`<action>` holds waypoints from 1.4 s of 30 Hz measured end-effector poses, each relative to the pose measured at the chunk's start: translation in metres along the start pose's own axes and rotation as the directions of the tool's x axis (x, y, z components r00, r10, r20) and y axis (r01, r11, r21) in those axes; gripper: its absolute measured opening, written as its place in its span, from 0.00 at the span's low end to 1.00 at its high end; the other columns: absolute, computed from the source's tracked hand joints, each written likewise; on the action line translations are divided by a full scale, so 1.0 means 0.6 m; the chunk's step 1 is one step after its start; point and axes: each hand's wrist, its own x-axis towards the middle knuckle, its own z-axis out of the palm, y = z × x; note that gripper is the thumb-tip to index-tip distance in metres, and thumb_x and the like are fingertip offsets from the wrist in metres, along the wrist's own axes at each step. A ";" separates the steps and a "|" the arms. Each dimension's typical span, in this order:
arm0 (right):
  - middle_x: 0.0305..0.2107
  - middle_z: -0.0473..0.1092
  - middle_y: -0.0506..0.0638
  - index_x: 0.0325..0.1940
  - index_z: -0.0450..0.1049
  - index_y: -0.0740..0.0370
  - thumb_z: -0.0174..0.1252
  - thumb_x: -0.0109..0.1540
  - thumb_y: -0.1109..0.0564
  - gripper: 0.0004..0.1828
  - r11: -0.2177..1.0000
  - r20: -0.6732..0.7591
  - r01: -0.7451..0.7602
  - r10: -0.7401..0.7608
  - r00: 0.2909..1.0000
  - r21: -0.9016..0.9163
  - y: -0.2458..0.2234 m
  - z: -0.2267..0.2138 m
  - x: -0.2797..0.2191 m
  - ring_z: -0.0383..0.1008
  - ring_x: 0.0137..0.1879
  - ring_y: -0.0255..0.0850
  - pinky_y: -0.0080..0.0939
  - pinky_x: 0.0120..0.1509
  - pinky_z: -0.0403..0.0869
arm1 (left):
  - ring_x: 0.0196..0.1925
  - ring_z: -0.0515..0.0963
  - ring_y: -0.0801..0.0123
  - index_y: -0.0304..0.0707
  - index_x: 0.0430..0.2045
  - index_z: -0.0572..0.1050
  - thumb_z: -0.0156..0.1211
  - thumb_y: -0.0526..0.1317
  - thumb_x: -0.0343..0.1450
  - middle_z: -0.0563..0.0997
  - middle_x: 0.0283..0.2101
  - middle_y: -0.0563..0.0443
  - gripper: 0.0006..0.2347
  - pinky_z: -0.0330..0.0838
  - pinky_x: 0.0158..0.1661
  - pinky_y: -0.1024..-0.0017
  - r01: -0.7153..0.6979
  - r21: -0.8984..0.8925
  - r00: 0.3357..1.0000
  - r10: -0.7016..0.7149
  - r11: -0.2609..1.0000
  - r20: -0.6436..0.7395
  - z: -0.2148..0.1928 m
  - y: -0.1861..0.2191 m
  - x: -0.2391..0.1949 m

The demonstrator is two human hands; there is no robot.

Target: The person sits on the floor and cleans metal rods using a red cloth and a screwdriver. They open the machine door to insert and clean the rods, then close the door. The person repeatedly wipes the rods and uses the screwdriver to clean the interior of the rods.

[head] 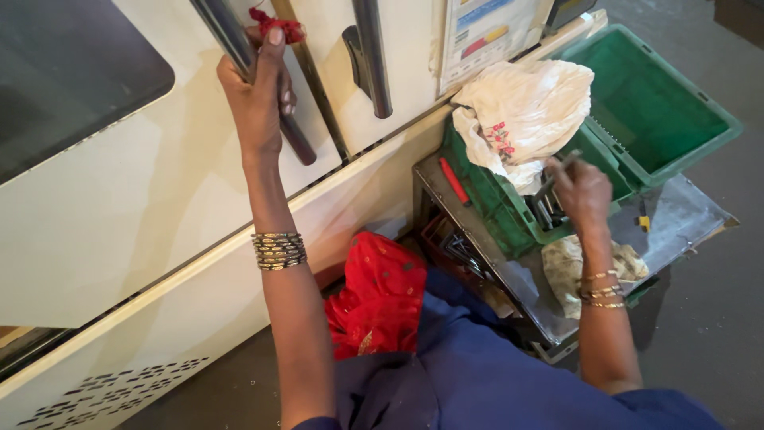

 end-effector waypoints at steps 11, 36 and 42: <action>0.32 0.78 0.58 0.38 0.81 0.58 0.67 0.55 0.31 0.28 0.967 0.191 0.142 -0.102 0.976 -0.210 0.065 0.074 0.027 0.80 0.42 0.55 0.57 0.47 0.76 | 0.15 0.67 0.81 0.37 0.38 0.73 0.67 0.48 0.74 0.68 0.17 0.60 0.14 0.59 0.17 0.78 0.048 0.028 0.993 -0.045 0.998 -0.112 0.003 -0.007 0.000; 0.34 0.78 0.64 0.41 0.82 0.58 0.60 0.65 0.36 0.23 0.983 -0.037 0.095 -0.102 0.994 -0.159 0.051 0.102 0.038 0.79 0.45 0.64 0.62 0.54 0.76 | 0.14 0.63 0.82 0.35 0.36 0.76 0.64 0.45 0.74 0.66 0.15 0.61 0.11 0.56 0.17 0.79 0.081 0.001 0.991 -0.080 0.997 -0.110 0.010 0.000 0.001; 0.39 0.79 0.63 0.48 0.78 0.61 0.62 0.62 0.36 0.26 0.980 -0.131 0.032 -0.058 0.990 -0.194 0.065 0.106 0.035 0.79 0.46 0.64 0.60 0.53 0.77 | 0.15 0.63 0.82 0.34 0.34 0.76 0.64 0.45 0.75 0.66 0.15 0.61 0.11 0.57 0.17 0.78 0.055 0.005 0.994 -0.054 0.998 -0.098 0.008 -0.004 0.002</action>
